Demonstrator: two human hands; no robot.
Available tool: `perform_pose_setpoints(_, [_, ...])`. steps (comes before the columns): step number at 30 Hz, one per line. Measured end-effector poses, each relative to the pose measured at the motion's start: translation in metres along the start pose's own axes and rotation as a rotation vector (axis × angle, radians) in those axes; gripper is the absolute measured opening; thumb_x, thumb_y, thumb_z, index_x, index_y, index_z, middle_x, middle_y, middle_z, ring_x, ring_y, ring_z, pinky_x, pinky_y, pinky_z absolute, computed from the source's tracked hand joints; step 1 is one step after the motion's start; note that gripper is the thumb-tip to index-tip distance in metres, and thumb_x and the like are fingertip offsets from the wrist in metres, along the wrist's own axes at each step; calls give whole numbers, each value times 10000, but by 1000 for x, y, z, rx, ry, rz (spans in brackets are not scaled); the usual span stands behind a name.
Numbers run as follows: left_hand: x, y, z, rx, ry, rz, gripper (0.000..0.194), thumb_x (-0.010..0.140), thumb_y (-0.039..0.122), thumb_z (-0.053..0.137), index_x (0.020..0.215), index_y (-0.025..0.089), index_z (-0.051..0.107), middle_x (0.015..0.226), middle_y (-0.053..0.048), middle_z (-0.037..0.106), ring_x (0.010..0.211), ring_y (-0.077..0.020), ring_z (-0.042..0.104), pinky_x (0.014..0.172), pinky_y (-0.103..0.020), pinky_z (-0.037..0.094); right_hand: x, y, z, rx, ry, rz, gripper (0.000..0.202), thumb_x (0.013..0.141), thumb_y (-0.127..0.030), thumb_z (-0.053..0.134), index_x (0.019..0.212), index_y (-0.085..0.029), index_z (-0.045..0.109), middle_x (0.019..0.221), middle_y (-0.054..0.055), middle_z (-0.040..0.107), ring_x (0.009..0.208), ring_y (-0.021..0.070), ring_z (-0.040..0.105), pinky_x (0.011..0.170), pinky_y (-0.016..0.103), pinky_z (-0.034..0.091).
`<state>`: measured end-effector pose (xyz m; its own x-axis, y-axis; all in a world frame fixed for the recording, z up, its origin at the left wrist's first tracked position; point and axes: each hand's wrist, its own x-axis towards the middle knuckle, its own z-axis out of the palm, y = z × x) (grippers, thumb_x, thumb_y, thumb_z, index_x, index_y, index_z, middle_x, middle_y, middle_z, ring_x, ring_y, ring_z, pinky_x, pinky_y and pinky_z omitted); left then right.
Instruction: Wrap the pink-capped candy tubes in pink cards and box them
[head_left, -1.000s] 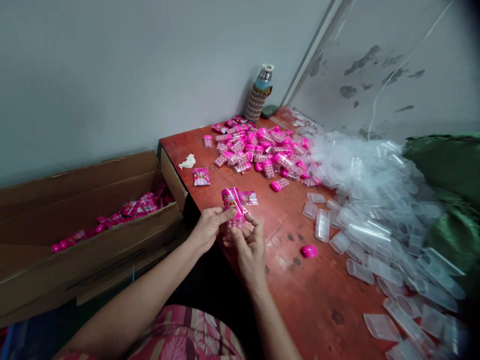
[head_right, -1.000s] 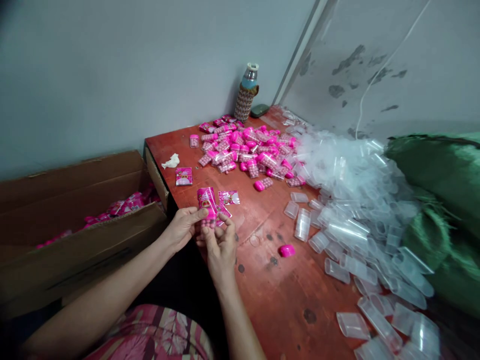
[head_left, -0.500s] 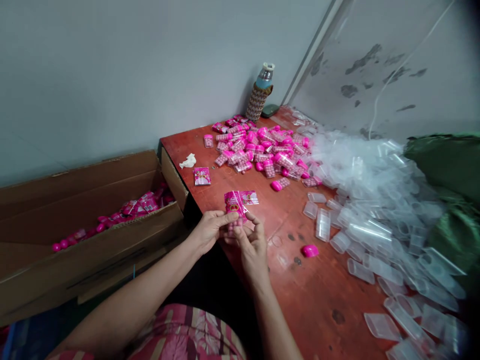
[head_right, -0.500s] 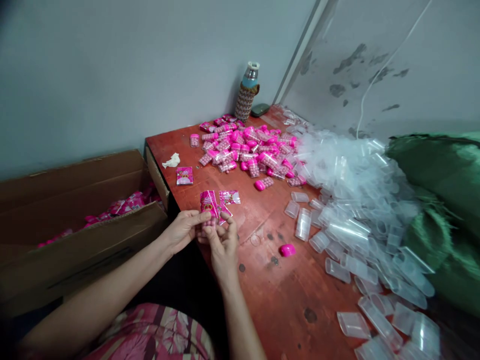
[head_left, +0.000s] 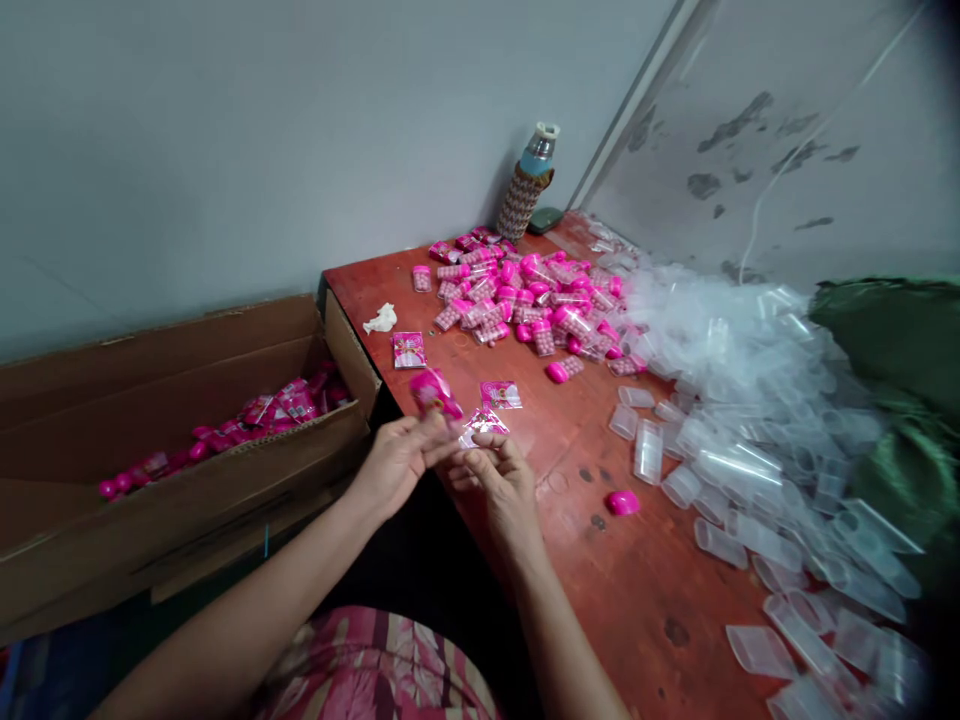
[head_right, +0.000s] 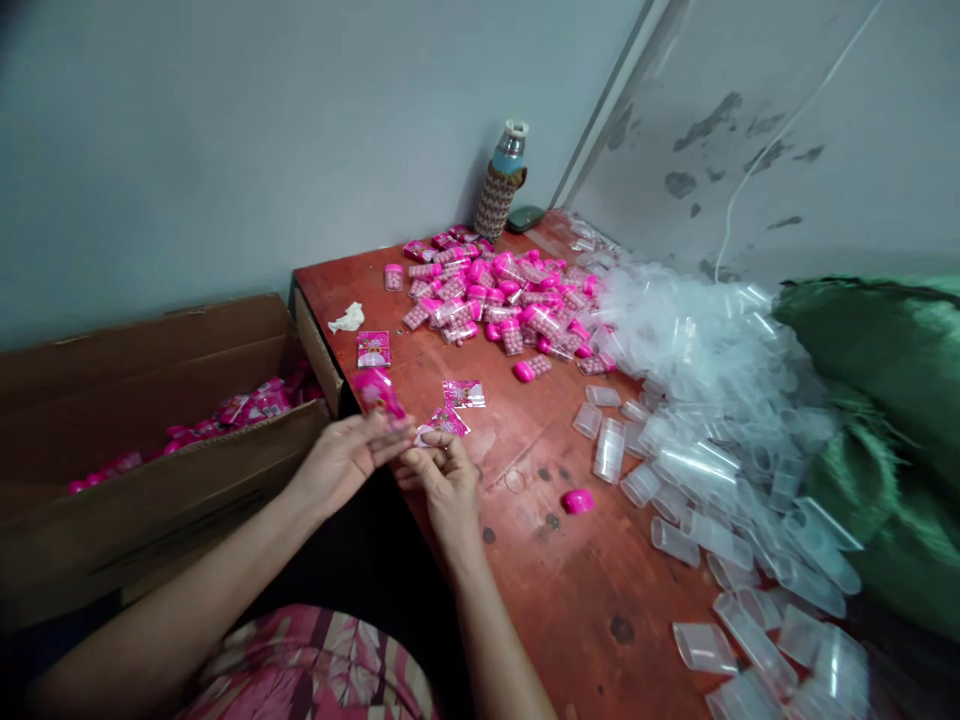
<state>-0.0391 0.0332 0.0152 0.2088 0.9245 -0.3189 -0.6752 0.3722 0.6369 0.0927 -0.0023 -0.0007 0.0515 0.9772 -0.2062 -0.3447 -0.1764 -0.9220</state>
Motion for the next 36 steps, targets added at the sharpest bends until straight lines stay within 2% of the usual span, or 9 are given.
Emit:
perform_pose_setpoints(3, [5,33,-16,-104,165,278,325,724,424,595,852,127,619,888,-90,678,866,-192,626,826,-344,473,5,-7,-10,-152,24,-12,199,722,-355,621,826,-196,560,683,-3,617,561,128,579,534,257,466])
perform_pose_setpoints(6, [12,46,-28,-78,232,362,410,741,480,544,955,133,593,902,-102,680,881,-199,628,851,-366,461,22,-18,-29,-545,100,-133,216,769,-392,535,820,-189,590,705,17,617,621,161,574,596,291,447])
perform_pose_setpoints(10, [18,26,-22,103,156,260,337,705,332,642,962,117,608,915,-115,677,826,-204,641,818,-376,476,62,-27,-51,-1198,303,-327,270,825,-339,433,940,-173,611,899,94,605,831,223,547,726,331,389])
perform_pose_setpoints(14, [24,2,-11,299,95,171,348,687,334,653,950,107,633,953,-126,668,817,-200,639,785,-347,490,91,-23,-58,-1487,359,-280,266,820,-340,446,917,-174,629,931,114,563,882,239,506,700,316,363])
perform_pose_setpoints(18, [35,-7,-10,541,53,176,391,673,374,648,966,115,643,946,-115,673,834,-216,633,766,-352,500,98,-18,-57,-1501,323,-290,237,827,-331,441,824,-187,629,861,87,572,826,217,509,657,295,349])
perform_pose_setpoints(25, [50,-11,-9,895,35,380,391,683,386,630,1010,172,645,980,-87,669,892,-224,614,824,-342,465,88,-28,-62,-1335,286,-360,196,840,-336,426,815,-206,570,841,41,617,790,182,551,657,269,367])
perform_pose_setpoints(28, [45,-24,0,785,-25,199,418,667,379,649,1026,165,635,923,-96,679,843,-227,625,764,-349,491,71,-36,-55,-1135,291,-363,191,840,-345,415,845,-204,543,745,24,630,676,168,568,613,265,380])
perform_pose_setpoints(31, [34,-42,17,476,-100,18,385,676,351,653,1009,159,628,926,-90,671,838,-207,624,748,-335,495,48,-36,-40,-927,252,-356,196,844,-350,403,811,-194,518,682,8,605,593,144,552,569,249,394])
perform_pose_setpoints(36, [22,-51,32,114,0,113,233,720,332,615,806,118,646,814,-69,665,754,-160,621,744,-312,493,24,-30,-31,-781,184,-318,211,820,-385,456,827,-191,539,746,19,611,655,151,562,610,272,426])
